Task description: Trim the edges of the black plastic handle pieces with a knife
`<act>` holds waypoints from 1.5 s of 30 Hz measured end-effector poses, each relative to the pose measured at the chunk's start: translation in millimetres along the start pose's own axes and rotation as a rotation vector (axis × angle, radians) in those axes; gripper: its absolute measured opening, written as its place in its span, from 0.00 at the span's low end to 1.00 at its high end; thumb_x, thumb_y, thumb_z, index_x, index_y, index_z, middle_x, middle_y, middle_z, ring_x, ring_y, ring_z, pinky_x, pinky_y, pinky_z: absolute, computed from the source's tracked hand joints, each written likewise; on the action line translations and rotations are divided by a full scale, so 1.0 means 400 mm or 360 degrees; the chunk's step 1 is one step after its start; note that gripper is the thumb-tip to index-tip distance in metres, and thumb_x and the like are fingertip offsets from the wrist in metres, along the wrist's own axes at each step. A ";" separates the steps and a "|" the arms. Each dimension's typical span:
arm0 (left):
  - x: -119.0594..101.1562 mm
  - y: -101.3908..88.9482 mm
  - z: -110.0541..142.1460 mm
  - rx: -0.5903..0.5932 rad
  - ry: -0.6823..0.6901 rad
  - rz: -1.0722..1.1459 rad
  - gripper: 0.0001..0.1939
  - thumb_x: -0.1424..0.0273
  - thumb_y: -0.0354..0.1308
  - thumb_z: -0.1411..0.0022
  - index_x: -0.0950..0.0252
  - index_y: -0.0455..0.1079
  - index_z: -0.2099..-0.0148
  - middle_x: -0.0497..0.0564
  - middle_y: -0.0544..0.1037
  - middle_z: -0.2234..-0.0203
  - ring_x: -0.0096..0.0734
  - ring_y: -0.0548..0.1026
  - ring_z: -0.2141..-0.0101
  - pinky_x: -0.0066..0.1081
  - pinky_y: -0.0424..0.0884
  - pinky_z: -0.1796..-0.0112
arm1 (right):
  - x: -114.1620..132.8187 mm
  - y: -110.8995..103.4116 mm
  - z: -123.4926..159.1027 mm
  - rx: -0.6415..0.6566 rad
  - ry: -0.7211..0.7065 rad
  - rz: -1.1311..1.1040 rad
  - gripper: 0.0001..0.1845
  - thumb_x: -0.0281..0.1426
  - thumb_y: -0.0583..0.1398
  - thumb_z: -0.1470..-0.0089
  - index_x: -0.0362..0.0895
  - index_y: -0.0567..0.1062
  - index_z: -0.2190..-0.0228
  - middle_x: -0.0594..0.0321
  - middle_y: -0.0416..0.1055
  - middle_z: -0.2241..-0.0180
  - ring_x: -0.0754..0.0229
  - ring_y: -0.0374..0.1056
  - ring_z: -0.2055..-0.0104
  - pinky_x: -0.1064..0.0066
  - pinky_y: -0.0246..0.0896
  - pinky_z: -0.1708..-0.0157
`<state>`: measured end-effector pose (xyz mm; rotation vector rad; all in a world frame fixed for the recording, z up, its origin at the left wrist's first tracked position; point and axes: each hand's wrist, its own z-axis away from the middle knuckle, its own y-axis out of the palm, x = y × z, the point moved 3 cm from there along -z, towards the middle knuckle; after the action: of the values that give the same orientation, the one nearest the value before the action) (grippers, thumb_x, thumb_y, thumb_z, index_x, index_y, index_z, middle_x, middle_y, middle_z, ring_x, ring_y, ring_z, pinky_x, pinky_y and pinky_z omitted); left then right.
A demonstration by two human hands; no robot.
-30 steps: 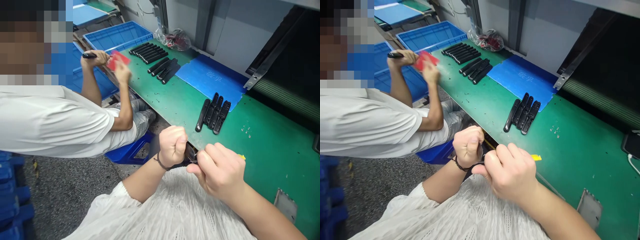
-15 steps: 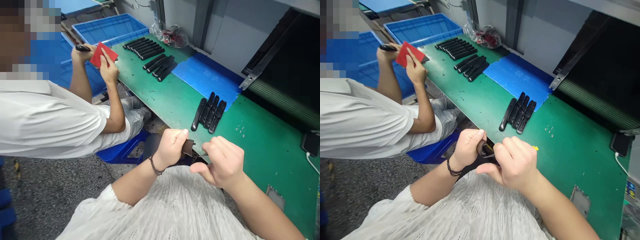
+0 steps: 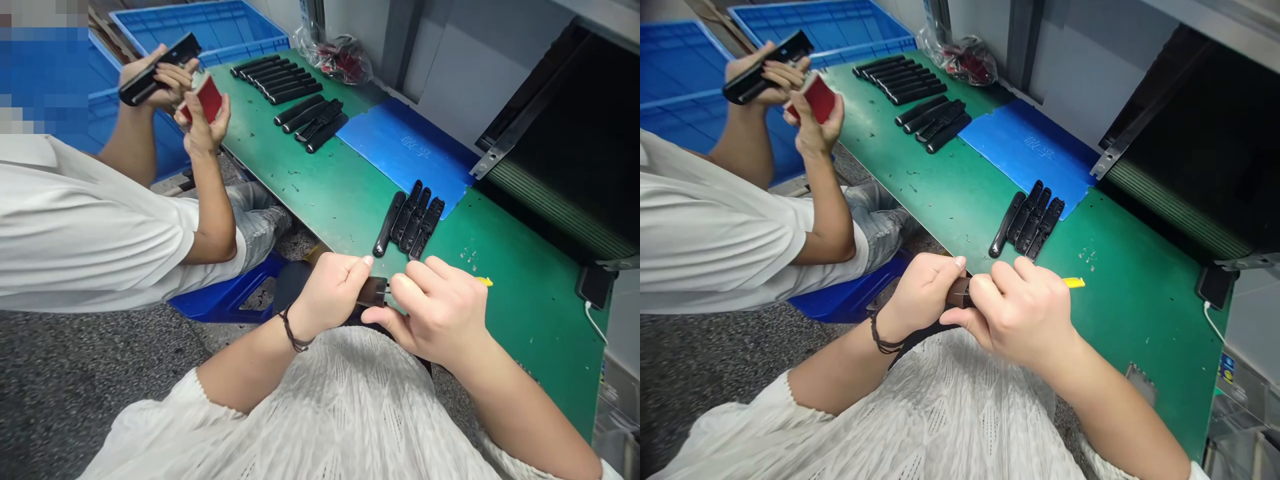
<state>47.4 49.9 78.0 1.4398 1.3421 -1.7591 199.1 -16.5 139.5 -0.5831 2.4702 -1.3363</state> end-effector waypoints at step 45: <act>0.034 0.090 0.053 0.0638 -0.0193 0.1273 0.26 0.46 0.54 0.30 0.66 0.67 0.65 0.45 0.70 0.84 0.24 0.67 0.84 0.26 0.66 0.80 | -0.077 0.015 0.067 0.0013 0.0243 -0.0504 0.25 0.49 0.56 0.32 0.43 0.70 0.72 0.67 0.60 0.77 0.64 0.54 0.74 0.68 0.47 0.72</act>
<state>63.9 19.4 51.0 1.7104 0.2517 -1.5468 236.0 -18.7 121.6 -0.9349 2.5702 -1.5565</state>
